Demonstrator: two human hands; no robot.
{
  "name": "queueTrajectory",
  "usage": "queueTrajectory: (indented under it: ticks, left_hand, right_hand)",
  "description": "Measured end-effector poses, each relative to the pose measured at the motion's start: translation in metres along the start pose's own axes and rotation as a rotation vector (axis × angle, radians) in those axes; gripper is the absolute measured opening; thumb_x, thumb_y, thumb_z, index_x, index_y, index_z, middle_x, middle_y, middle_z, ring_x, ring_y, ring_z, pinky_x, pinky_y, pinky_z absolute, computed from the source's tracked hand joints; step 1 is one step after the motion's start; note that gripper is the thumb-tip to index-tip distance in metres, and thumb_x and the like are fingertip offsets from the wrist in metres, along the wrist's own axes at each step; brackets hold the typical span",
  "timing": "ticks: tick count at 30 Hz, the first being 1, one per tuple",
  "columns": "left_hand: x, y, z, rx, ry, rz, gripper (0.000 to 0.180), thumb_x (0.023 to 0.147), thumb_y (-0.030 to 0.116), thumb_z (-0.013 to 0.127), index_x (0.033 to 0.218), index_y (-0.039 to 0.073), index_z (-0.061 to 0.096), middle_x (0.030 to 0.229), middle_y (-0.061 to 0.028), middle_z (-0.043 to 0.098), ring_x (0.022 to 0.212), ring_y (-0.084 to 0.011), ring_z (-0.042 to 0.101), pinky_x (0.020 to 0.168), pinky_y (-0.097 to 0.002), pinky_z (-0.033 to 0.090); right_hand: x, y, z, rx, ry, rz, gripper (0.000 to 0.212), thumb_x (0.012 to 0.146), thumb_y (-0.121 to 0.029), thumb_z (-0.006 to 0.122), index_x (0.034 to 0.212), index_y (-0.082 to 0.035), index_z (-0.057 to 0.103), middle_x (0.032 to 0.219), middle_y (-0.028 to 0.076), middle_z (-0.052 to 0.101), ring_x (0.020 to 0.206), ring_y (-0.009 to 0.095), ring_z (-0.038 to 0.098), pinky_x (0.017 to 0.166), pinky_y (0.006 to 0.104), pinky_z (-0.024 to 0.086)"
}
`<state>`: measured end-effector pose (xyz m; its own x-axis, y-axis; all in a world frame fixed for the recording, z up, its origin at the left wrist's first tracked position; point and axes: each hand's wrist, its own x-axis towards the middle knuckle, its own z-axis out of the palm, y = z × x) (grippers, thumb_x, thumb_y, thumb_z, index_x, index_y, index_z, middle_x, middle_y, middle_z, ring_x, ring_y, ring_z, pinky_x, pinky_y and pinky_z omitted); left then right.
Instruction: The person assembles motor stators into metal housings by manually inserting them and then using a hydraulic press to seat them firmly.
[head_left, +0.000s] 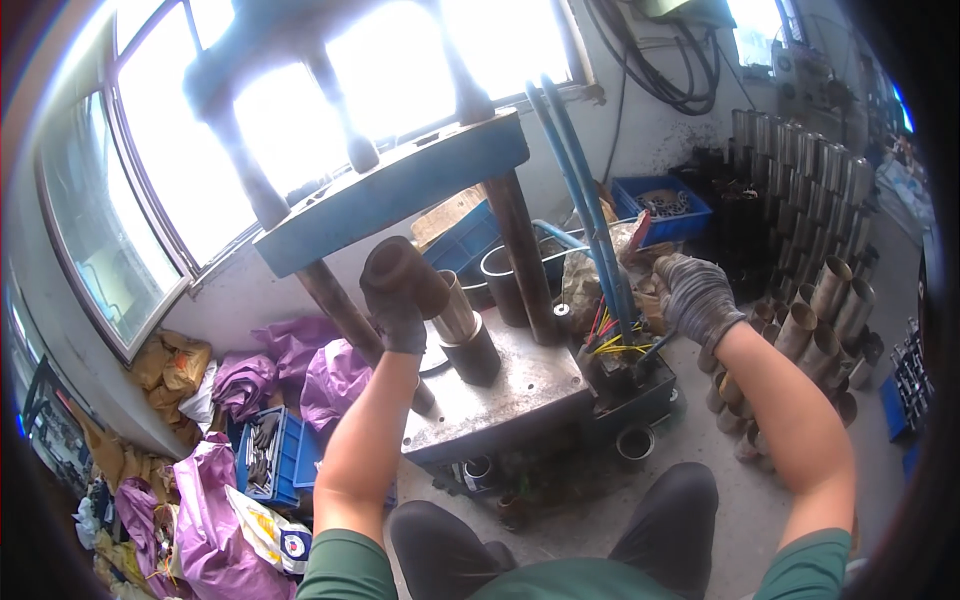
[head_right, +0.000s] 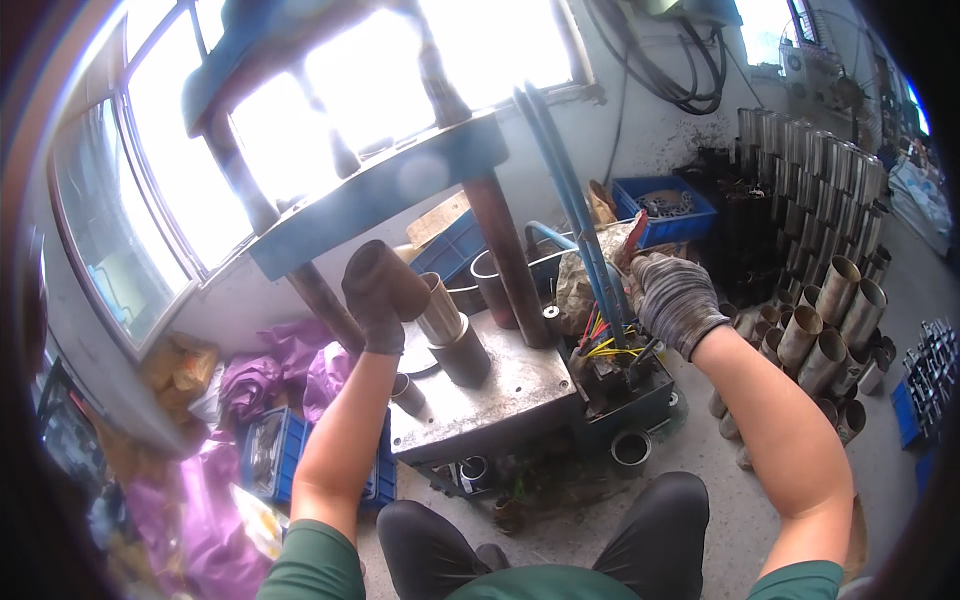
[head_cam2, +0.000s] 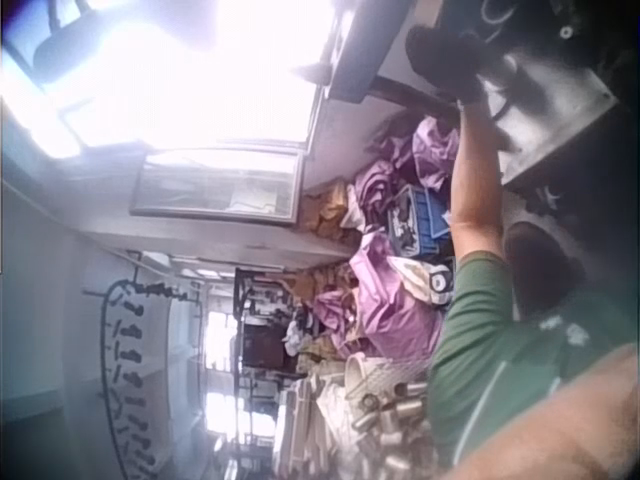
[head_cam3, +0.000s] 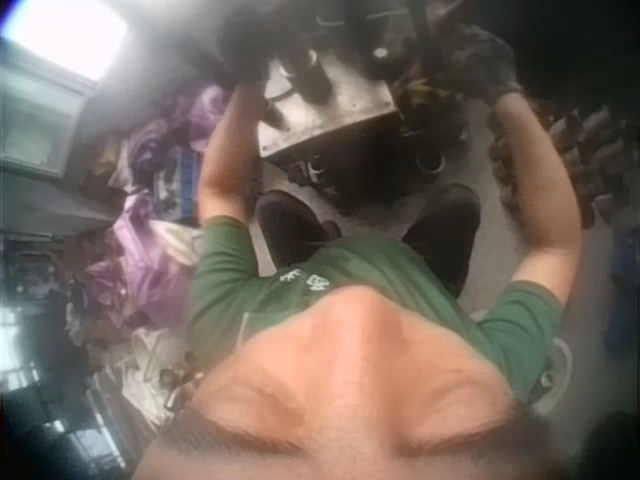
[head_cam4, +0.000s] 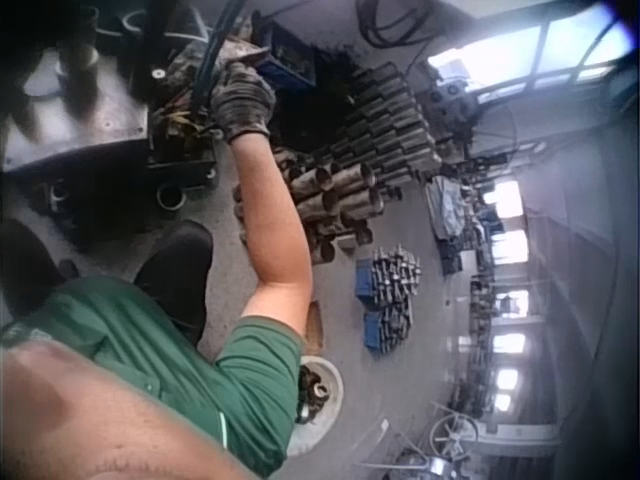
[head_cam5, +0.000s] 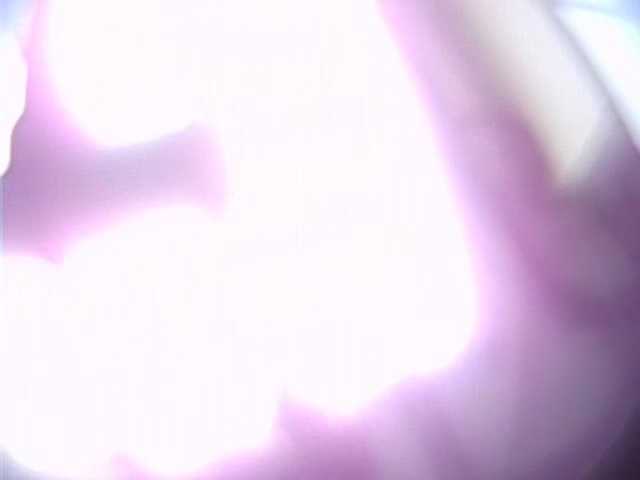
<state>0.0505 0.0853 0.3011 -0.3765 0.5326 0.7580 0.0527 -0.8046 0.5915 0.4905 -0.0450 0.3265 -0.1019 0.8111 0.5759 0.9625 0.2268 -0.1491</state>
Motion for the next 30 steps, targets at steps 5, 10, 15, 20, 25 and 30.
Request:
queueTrajectory:
  ticks: [5, 10, 15, 20, 25, 30]
  left_hand:
    - [0.047, -0.015, 0.025, 0.704, 0.024, -0.087, 0.054, 0.073, 0.035, 0.094, 0.113, 0.003, 0.077, 0.106, -0.0122, 0.08, 0.097, -0.0247, 0.078, 0.09, -0.0367, 0.062]
    - [0.054, -0.009, 0.043, 0.64, -0.049, -0.233, 0.054, 0.074, 0.035, 0.092, 0.116, 0.003, 0.081, 0.111, -0.0161, 0.081, 0.099, -0.026, 0.079, 0.09, -0.039, 0.061]
    - [0.051, -0.038, 0.032, 0.387, -0.006, -0.28, 0.049, 0.071, 0.025, 0.096, 0.11, 0.001, 0.079, 0.105, -0.0126, 0.081, 0.095, -0.023, 0.078, 0.088, -0.0356, 0.061]
    - [0.04, -0.08, -0.002, 0.262, -0.093, -0.367, 0.055, 0.07, 0.02, 0.099, 0.116, 0.001, 0.075, 0.113, -0.0115, 0.079, 0.101, -0.0197, 0.075, 0.089, -0.0355, 0.061]
    - [0.01, -0.067, -0.018, 0.222, -0.3, -0.302, 0.035, 0.086, 0.01, 0.087, 0.117, -0.001, 0.075, 0.108, -0.0059, 0.078, 0.098, -0.0142, 0.07, 0.09, -0.0309, 0.056]
    - [-0.062, -0.062, -0.082, 0.978, -0.147, -0.306, 0.081, 0.08, 0.041, 0.09, 0.143, 0.003, 0.057, 0.143, -0.0232, 0.06, 0.135, -0.0392, 0.057, 0.115, -0.0442, 0.045]
  right_hand:
    - [-0.01, 0.004, -0.001, -0.016, 0.002, 0.003, 0.017, 0.098, -0.021, 0.065, 0.098, -0.007, 0.073, 0.097, 0.018, 0.074, 0.093, 0.039, 0.072, 0.084, 0.0499, 0.058]
    - [-0.021, 0.002, -0.01, -0.002, -0.05, 0.029, 0.027, 0.101, -0.032, 0.063, 0.099, -0.007, 0.074, 0.096, 0.018, 0.074, 0.094, 0.038, 0.073, 0.088, 0.0494, 0.058]
    - [-0.035, 0.003, -0.011, 0.033, -0.033, -0.021, 0.027, 0.098, -0.028, 0.064, 0.105, -0.004, 0.074, 0.093, 0.019, 0.074, 0.09, 0.039, 0.073, 0.085, 0.0502, 0.058]
    - [-0.066, 0.0, -0.019, 0.025, -0.094, -0.062, 0.025, 0.093, -0.026, 0.068, 0.105, -0.005, 0.074, 0.092, 0.019, 0.073, 0.09, 0.038, 0.072, 0.082, 0.0504, 0.058]
    - [-0.102, 0.001, -0.029, 0.002, -0.155, -0.088, 0.026, 0.092, -0.024, 0.068, 0.108, -0.006, 0.073, 0.093, 0.018, 0.072, 0.087, 0.038, 0.072, 0.08, 0.0499, 0.058]
    - [-0.112, 0.014, -0.028, -0.086, -0.254, -0.044, 0.039, 0.093, -0.025, 0.064, 0.126, -0.007, 0.072, 0.098, 0.019, 0.074, 0.089, 0.038, 0.073, 0.08, 0.0497, 0.058]
